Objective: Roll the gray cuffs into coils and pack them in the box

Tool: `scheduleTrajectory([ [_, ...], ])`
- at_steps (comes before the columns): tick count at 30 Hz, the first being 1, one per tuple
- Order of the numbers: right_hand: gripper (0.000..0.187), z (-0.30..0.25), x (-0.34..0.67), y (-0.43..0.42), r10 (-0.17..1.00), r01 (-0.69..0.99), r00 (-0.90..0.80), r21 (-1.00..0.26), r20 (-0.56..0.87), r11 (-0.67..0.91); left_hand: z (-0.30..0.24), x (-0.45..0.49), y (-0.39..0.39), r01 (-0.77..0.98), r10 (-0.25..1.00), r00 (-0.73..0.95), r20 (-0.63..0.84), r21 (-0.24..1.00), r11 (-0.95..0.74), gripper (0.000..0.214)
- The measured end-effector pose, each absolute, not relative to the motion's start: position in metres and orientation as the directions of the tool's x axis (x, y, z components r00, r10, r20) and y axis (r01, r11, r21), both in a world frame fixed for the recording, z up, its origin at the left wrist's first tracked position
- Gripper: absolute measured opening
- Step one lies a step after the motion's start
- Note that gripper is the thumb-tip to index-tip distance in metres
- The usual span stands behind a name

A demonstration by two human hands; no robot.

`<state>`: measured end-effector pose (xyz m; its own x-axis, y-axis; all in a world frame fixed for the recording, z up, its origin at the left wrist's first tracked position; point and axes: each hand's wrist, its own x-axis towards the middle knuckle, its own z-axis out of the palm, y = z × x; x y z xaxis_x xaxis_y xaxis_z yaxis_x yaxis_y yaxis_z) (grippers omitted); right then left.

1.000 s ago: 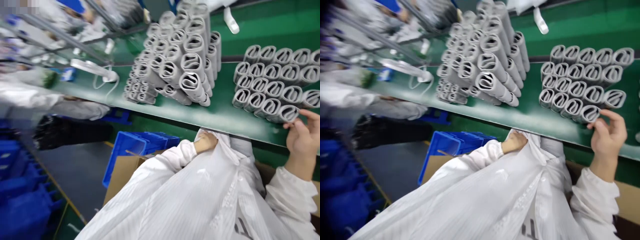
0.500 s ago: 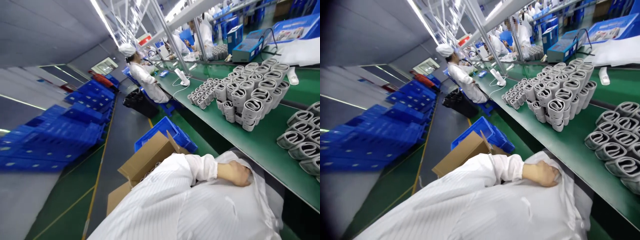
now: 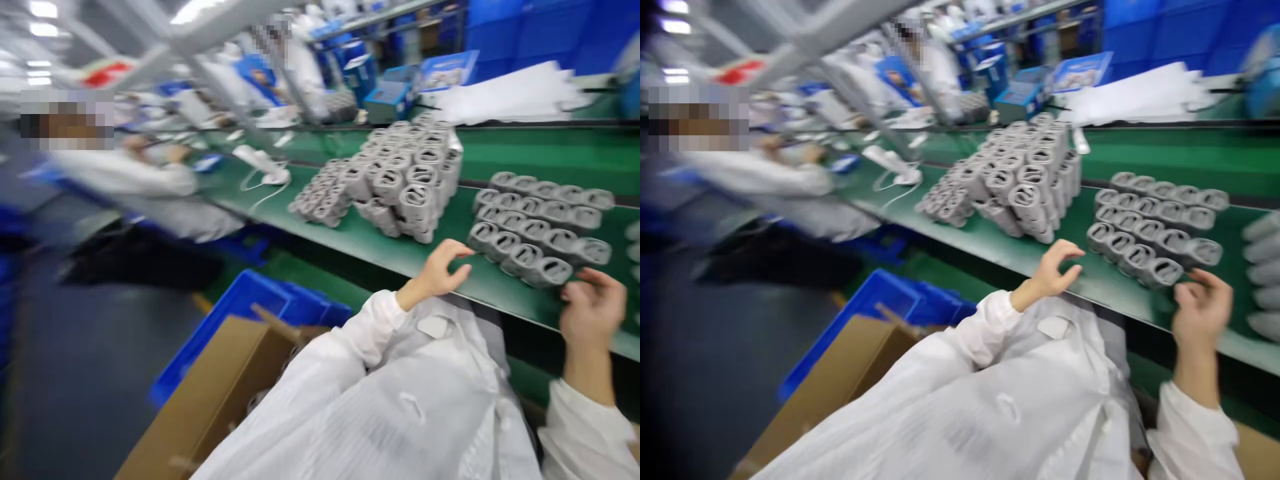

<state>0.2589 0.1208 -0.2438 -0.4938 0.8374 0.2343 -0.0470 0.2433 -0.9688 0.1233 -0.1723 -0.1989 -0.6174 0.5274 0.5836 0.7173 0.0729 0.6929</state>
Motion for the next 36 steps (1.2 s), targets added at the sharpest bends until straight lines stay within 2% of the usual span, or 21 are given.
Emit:
scheduleTrajectory([
  [2, 0.044, -0.246, 0.273, 0.122, 0.795, -0.073, -0.562, -0.97, 0.231, 0.23, -0.222, 0.123, -0.163, 0.714, 0.411, -0.669, 0.62, 0.689, 0.124, 0.027],
  [4, 0.048, -0.246, 0.274, 0.119, 0.746, -0.09, -0.615, -0.963, 0.254, 0.254, -0.237, 0.119, -0.16, 0.68, 0.362, -0.715, 0.598, 0.714, 0.166, 0.033],
  [10, 0.051, -0.243, 0.276, 0.105, 0.601, -0.021, -0.732, -0.894, 0.319, 0.449, -0.247, 0.096, -0.141, 0.44, 0.478, -0.821, 0.311, 0.879, 0.183, 0.086],
  [12, 0.053, -0.238, 0.283, 0.099, 0.599, 0.013, -0.73, -0.869, 0.33, 0.494, -0.244, 0.095, -0.133, 0.382, 0.479, -0.839, 0.258, 0.906, 0.181, 0.086],
  [14, 0.054, -0.224, 0.289, 0.097, 0.596, 0.027, -0.703, -0.823, 0.388, 0.568, -0.242, 0.105, -0.129, 0.337, 0.379, -0.89, 0.254, 0.926, 0.17, 0.072],
  [16, 0.051, -0.201, 0.287, 0.103, 0.528, 0.02, -0.7, -0.727, 0.481, 0.687, -0.24, 0.128, -0.128, 0.258, 0.268, -0.939, 0.216, 0.957, 0.133, 0.053],
  [18, 0.047, -0.172, 0.27, 0.12, 0.386, -0.007, -0.752, -0.591, 0.535, 0.807, -0.236, 0.157, -0.125, 0.148, 0.287, -0.95, 0.123, 0.987, 0.065, 0.043],
  [21, 0.053, -0.138, 0.215, 0.158, 0.165, -0.036, -0.866, -0.388, 0.472, 0.921, -0.228, 0.191, -0.107, 0.055, 0.455, -0.889, 0.055, 0.998, -0.014, 0.064],
  [24, 0.076, -0.132, 0.147, 0.185, 0.084, 0.022, -0.957, -0.216, 0.279, 0.976, -0.221, 0.196, -0.085, 0.077, 0.521, -0.85, 0.075, 0.997, -0.017, 0.091],
  [26, 0.083, -0.137, 0.117, 0.187, 0.108, 0.088, -0.983, -0.137, 0.146, 0.987, -0.218, 0.189, -0.076, 0.07, 0.549, -0.833, 0.068, 0.997, -0.018, 0.098],
  [28, 0.083, -0.141, 0.105, 0.178, 0.2, 0.193, -0.977, -0.096, 0.075, 0.977, -0.216, 0.178, -0.072, 0.052, 0.588, -0.807, 0.05, 0.999, -0.014, 0.102],
  [32, 0.091, -0.141, 0.115, 0.147, 0.453, 0.447, -0.889, -0.084, 0.069, 0.89, -0.214, 0.154, -0.071, 0.054, 0.595, -0.804, 0.009, 0.997, 0.058, 0.112],
  [36, 0.105, -0.137, 0.127, 0.125, 0.575, 0.57, -0.818, -0.09, 0.032, 0.817, -0.217, 0.122, -0.075, 0.089, 0.606, -0.795, 0.018, 0.992, 0.087, 0.113],
])
